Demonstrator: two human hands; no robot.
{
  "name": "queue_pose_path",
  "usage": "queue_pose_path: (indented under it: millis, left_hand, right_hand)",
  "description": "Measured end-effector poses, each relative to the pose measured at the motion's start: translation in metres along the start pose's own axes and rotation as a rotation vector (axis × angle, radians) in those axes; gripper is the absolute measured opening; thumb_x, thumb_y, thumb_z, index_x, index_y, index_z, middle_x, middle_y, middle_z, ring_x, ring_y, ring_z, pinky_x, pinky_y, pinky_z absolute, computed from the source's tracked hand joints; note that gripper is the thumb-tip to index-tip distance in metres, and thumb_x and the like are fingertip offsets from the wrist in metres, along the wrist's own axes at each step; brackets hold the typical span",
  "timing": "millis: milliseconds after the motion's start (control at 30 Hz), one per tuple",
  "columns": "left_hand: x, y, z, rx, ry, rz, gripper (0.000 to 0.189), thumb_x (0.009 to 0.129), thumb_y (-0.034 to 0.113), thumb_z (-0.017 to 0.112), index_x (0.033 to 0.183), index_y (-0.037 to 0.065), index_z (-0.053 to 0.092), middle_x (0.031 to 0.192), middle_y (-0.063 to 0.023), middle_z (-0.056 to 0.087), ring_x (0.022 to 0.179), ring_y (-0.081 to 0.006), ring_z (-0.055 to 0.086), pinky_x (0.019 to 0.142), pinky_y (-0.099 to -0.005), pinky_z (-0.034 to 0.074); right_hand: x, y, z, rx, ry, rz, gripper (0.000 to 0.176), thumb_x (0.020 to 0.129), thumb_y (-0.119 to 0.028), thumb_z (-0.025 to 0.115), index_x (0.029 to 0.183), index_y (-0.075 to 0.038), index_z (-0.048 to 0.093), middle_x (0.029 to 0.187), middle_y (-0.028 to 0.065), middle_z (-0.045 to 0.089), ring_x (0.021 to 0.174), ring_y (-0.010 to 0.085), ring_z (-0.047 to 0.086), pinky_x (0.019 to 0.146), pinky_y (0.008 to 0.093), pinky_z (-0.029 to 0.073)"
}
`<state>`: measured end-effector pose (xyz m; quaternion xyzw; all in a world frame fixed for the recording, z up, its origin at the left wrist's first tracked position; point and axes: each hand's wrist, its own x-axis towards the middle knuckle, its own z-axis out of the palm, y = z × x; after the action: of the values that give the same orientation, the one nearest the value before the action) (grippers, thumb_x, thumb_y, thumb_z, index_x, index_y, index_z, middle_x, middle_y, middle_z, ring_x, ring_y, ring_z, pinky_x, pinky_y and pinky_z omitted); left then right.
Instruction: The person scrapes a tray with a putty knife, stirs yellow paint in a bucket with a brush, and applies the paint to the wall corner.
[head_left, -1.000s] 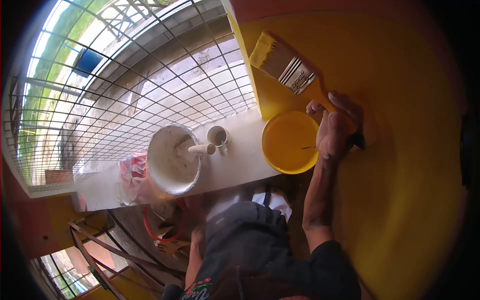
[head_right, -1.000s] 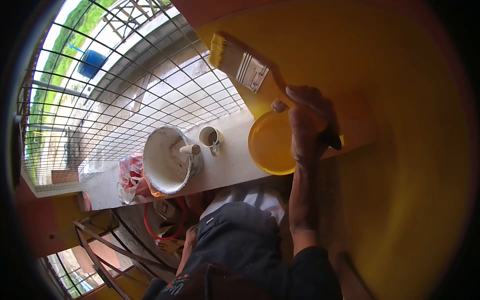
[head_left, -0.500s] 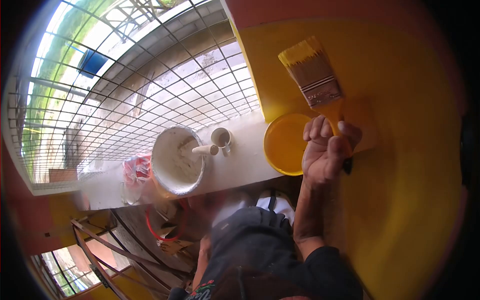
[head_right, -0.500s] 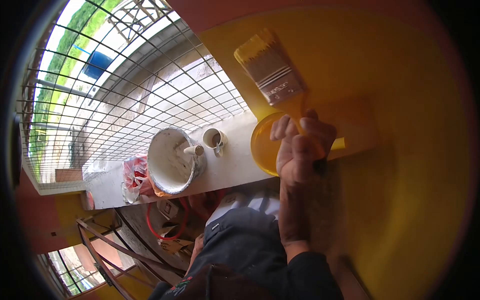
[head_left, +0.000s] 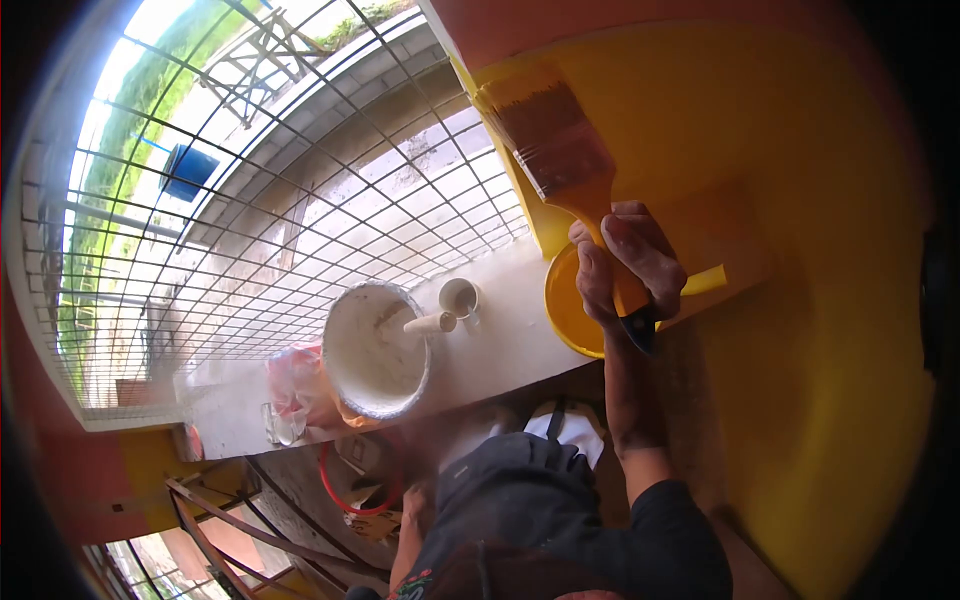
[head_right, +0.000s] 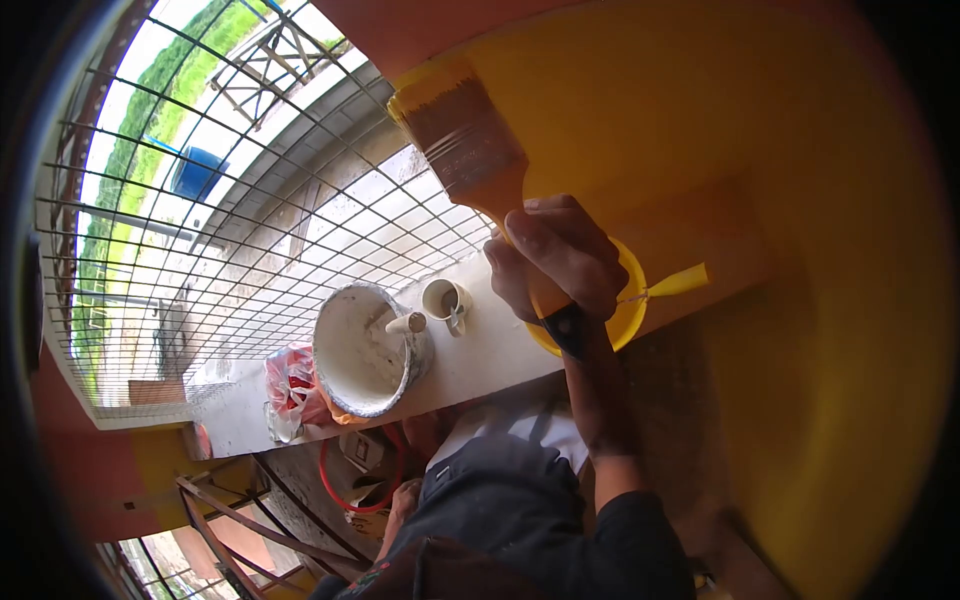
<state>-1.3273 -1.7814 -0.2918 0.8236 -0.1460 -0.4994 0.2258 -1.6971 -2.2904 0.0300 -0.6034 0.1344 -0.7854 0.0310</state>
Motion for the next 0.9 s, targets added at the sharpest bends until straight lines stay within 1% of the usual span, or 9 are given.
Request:
queue_pose_path:
  millis: [100, 200, 300, 400, 500, 600, 700, 800, 900]
  left_hand:
    - [0.022, -0.036, -0.008, 0.202, -0.03, 0.319, 0.033, 0.089, 0.018, 0.053, 0.113, -0.003, 0.062, 0.107, -0.0107, 0.065, 0.095, -0.019, 0.061, 0.082, -0.0295, 0.048]
    - [0.013, -0.013, -0.004, 0.015, -0.039, 0.1, 0.032, 0.089, 0.018, 0.053, 0.112, -0.002, 0.063, 0.106, -0.0109, 0.065, 0.094, -0.0186, 0.061, 0.081, -0.0299, 0.048]
    - [0.014, -0.012, -0.004, 0.008, -0.024, 0.09, 0.031, 0.089, 0.017, 0.052, 0.11, -0.002, 0.064, 0.104, -0.0114, 0.066, 0.094, -0.0184, 0.061, 0.082, -0.0305, 0.048]
    - [0.035, -0.047, -0.011, 0.141, -0.059, 0.284, 0.025, 0.083, 0.015, 0.06, 0.102, 0.0, 0.066, 0.1, -0.0102, 0.066, 0.09, -0.0208, 0.062, 0.078, -0.0302, 0.05]
    - [0.024, -0.041, -0.005, 0.184, -0.04, 0.399, 0.026, 0.085, 0.018, 0.059, 0.103, 0.0, 0.066, 0.096, -0.009, 0.066, 0.087, -0.0166, 0.061, 0.074, -0.0294, 0.05]
    - [0.0, -0.004, 0.009, -0.072, 0.045, -0.03, 0.029, 0.084, 0.017, 0.057, 0.106, 0.0, 0.066, 0.095, -0.0098, 0.066, 0.087, -0.0163, 0.06, 0.072, -0.03, 0.049]
    - [-0.012, 0.009, 0.018, -0.118, 0.056, -0.007, 0.031, 0.084, 0.017, 0.057, 0.107, -0.002, 0.065, 0.095, -0.0101, 0.066, 0.087, -0.0169, 0.06, 0.072, -0.0301, 0.049]
    - [-0.012, 0.006, 0.018, -0.129, 0.037, -0.031, 0.033, 0.085, 0.018, 0.057, 0.109, -0.003, 0.064, 0.098, -0.0103, 0.065, 0.086, -0.0178, 0.06, 0.074, -0.0298, 0.048]
    - [-0.02, 0.014, 0.027, -0.207, 0.071, -0.083, 0.033, 0.086, 0.018, 0.057, 0.11, -0.004, 0.063, 0.099, -0.0105, 0.065, 0.086, -0.0184, 0.06, 0.074, -0.0294, 0.048]
  right_hand:
    - [-0.002, 0.004, 0.003, -0.017, -0.008, -0.007, 0.036, 0.074, 0.004, 0.072, 0.107, -0.002, 0.059, 0.078, 0.0126, 0.063, 0.061, 0.0217, 0.06, 0.055, 0.0297, 0.051]
    - [-0.001, 0.005, 0.005, -0.061, -0.024, -0.01, 0.039, 0.073, 0.003, 0.074, 0.109, -0.004, 0.06, 0.078, 0.0122, 0.062, 0.06, 0.0217, 0.06, 0.055, 0.0297, 0.051]
    - [0.0, 0.009, 0.005, -0.105, -0.05, -0.013, 0.042, 0.072, 0.002, 0.075, 0.11, -0.006, 0.06, 0.078, 0.0118, 0.062, 0.06, 0.0214, 0.059, 0.054, 0.0294, 0.051]
    - [-0.002, 0.016, 0.003, -0.126, -0.056, -0.017, 0.043, 0.072, 0.002, 0.075, 0.111, -0.006, 0.061, 0.078, 0.0113, 0.062, 0.059, 0.0212, 0.059, 0.054, 0.0291, 0.051]
    - [-0.003, 0.018, 0.002, -0.139, -0.039, -0.022, 0.043, 0.072, 0.001, 0.076, 0.111, -0.007, 0.061, 0.078, 0.0103, 0.062, 0.059, 0.021, 0.059, 0.054, 0.0291, 0.052]
    - [0.001, 0.018, 0.0, -0.169, -0.033, -0.026, 0.044, 0.072, 0.0, 0.076, 0.112, -0.008, 0.061, 0.077, 0.0095, 0.062, 0.059, 0.0207, 0.06, 0.054, 0.029, 0.052]
    - [0.008, 0.022, -0.003, -0.192, -0.037, -0.05, 0.044, 0.072, 0.001, 0.076, 0.112, -0.008, 0.06, 0.076, 0.009, 0.062, 0.059, 0.0204, 0.06, 0.054, 0.0288, 0.052]
    - [0.012, 0.024, -0.006, -0.191, -0.06, -0.061, 0.045, 0.072, 0.002, 0.076, 0.113, -0.008, 0.06, 0.075, 0.009, 0.062, 0.059, 0.0199, 0.06, 0.053, 0.0284, 0.051]
    - [0.014, 0.025, -0.01, -0.169, -0.079, -0.045, 0.045, 0.072, 0.003, 0.076, 0.112, -0.007, 0.059, 0.075, 0.0094, 0.062, 0.059, 0.0189, 0.059, 0.053, 0.0277, 0.051]
